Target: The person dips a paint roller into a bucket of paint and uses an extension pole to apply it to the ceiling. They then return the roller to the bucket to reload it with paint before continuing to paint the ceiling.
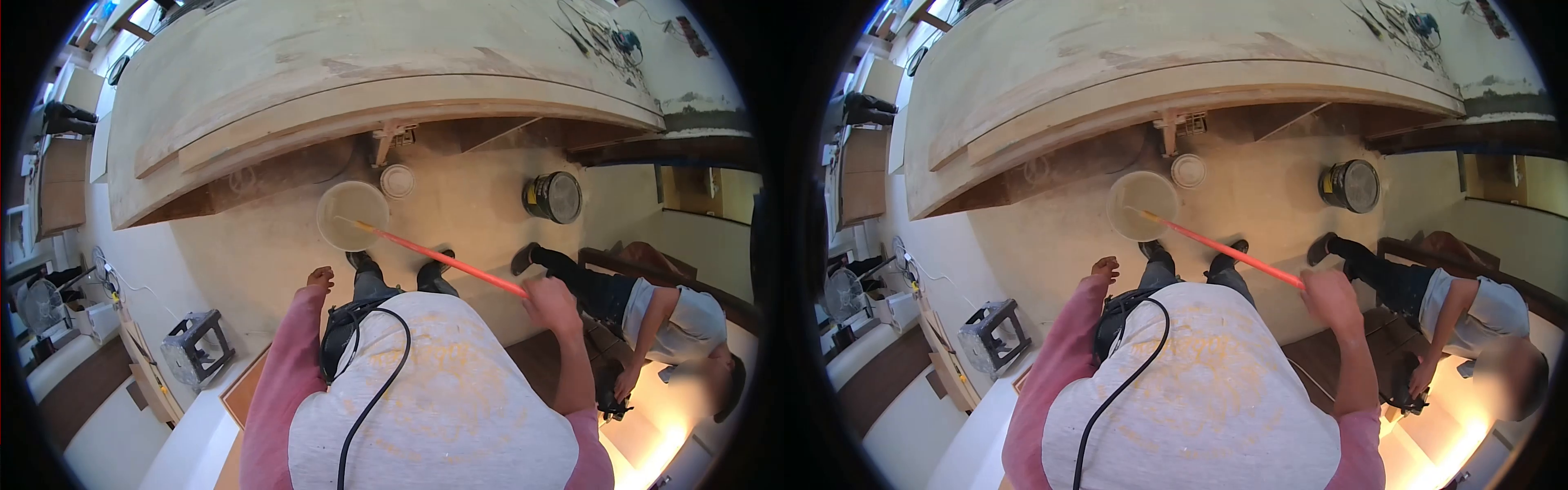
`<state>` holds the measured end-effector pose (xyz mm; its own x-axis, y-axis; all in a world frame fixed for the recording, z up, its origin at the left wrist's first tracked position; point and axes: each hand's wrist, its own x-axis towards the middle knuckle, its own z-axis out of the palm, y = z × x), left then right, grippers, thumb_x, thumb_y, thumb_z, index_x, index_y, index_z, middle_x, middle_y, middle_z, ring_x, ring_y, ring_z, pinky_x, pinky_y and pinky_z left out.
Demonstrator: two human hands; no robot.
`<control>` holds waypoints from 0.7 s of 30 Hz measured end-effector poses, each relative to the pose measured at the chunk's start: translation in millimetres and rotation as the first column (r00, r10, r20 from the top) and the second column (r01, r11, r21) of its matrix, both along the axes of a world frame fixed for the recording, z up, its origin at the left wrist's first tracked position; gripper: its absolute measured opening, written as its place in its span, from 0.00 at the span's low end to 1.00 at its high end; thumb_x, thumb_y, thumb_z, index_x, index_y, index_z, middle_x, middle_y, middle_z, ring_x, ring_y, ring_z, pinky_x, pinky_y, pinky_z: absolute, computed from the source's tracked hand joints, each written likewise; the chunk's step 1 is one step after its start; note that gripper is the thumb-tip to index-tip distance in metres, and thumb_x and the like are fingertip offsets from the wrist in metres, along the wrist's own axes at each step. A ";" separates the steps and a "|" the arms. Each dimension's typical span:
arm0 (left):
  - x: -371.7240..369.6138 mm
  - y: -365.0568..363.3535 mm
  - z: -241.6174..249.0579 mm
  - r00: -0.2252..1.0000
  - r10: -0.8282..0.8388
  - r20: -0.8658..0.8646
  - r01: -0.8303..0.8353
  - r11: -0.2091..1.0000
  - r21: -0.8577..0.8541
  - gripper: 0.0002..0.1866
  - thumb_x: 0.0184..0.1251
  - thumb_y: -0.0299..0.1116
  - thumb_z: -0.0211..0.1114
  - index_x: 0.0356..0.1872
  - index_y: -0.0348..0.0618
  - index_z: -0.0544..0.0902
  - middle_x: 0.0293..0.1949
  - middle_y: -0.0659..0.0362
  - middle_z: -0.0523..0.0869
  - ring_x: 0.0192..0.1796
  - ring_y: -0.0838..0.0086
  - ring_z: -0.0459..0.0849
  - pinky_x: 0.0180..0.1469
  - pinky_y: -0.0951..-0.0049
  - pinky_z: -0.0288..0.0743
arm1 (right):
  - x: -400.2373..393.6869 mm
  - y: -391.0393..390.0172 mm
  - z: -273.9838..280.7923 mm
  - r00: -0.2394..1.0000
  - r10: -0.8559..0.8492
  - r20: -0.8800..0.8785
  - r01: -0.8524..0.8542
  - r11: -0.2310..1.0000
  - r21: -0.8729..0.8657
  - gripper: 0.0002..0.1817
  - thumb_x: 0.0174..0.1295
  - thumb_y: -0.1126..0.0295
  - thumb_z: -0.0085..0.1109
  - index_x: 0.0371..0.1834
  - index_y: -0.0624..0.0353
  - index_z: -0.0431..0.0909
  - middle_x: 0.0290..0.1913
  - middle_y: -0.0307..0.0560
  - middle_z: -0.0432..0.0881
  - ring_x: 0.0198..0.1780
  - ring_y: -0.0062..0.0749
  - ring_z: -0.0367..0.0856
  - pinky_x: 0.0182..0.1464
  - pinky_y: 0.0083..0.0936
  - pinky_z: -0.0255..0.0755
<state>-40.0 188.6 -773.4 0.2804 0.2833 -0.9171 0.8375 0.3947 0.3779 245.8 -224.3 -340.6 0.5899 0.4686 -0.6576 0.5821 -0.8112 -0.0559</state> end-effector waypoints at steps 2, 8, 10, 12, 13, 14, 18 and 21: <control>9.8 -27.0 10.0 0.998 -0.035 -0.042 0.036 0.999 0.025 0.19 0.63 0.35 0.65 0.57 0.56 0.82 0.43 0.64 0.87 0.37 0.70 0.85 0.37 0.66 0.77 | 16.6 -19.0 -45.3 1.000 0.025 -0.009 -0.025 0.999 -0.039 0.07 0.55 0.70 0.64 0.33 0.60 0.81 0.31 0.54 0.85 0.40 0.51 0.84 0.44 0.45 0.76; 47.6 -121.2 16.4 0.992 -0.125 -0.035 0.127 0.990 0.056 0.21 0.65 0.36 0.64 0.59 0.54 0.80 0.44 0.62 0.87 0.39 0.69 0.85 0.39 0.65 0.78 | 60.7 -115.5 -83.4 0.993 0.115 -0.024 -0.111 0.983 0.149 0.06 0.53 0.72 0.64 0.34 0.59 0.81 0.31 0.52 0.85 0.40 0.49 0.84 0.46 0.42 0.76; 68.6 -155.2 23.1 0.998 -0.067 0.008 0.066 0.996 0.059 0.22 0.66 0.36 0.63 0.62 0.51 0.78 0.47 0.58 0.87 0.42 0.65 0.87 0.43 0.62 0.81 | 81.0 -143.3 -68.1 0.995 0.096 -0.038 -0.088 0.981 0.173 0.07 0.52 0.73 0.63 0.35 0.58 0.81 0.31 0.52 0.85 0.40 0.48 0.84 0.46 0.42 0.76; 90.9 -190.7 36.3 0.999 0.019 0.047 -0.017 0.999 -0.029 0.20 0.67 0.36 0.65 0.60 0.50 0.79 0.48 0.57 0.86 0.42 0.65 0.86 0.42 0.61 0.81 | 102.3 -155.7 -86.5 0.984 0.150 -0.095 -0.127 0.968 0.218 0.08 0.55 0.68 0.65 0.34 0.60 0.81 0.32 0.53 0.85 0.39 0.50 0.84 0.46 0.43 0.75; 99.9 -206.3 42.6 0.996 0.069 0.064 -0.064 0.995 -0.075 0.19 0.67 0.35 0.65 0.59 0.49 0.80 0.48 0.56 0.86 0.42 0.65 0.86 0.41 0.61 0.81 | 113.6 -157.2 -104.5 0.983 0.170 -0.073 -0.148 0.959 0.242 0.07 0.53 0.70 0.65 0.33 0.60 0.82 0.33 0.53 0.85 0.40 0.50 0.84 0.47 0.43 0.76; 106.4 -219.3 40.6 0.990 0.111 0.084 -0.100 0.988 -0.117 0.20 0.68 0.36 0.65 0.60 0.47 0.79 0.50 0.54 0.86 0.44 0.62 0.86 0.44 0.59 0.81 | 124.4 -156.6 -123.0 0.980 0.194 -0.045 -0.175 0.949 0.264 0.06 0.51 0.72 0.65 0.32 0.59 0.83 0.33 0.52 0.85 0.41 0.49 0.84 0.47 0.42 0.76; 142.1 -247.5 13.2 0.974 0.183 0.136 -0.148 0.961 -0.232 0.22 0.72 0.37 0.63 0.63 0.40 0.76 0.57 0.47 0.83 0.51 0.56 0.85 0.54 0.54 0.81 | 164.1 -141.4 -140.6 0.960 0.276 0.053 -0.278 0.911 0.305 0.06 0.45 0.75 0.68 0.28 0.60 0.85 0.35 0.51 0.86 0.42 0.48 0.85 0.45 0.40 0.78; 170.3 -256.1 1.4 0.988 0.068 0.136 -0.030 0.966 -0.258 0.26 0.76 0.46 0.56 0.67 0.42 0.72 0.61 0.49 0.81 0.52 0.59 0.85 0.55 0.57 0.80 | 194.0 -133.5 -115.9 0.960 0.278 0.045 -0.278 0.913 0.299 0.06 0.45 0.76 0.69 0.28 0.60 0.85 0.35 0.51 0.86 0.42 0.47 0.85 0.43 0.39 0.79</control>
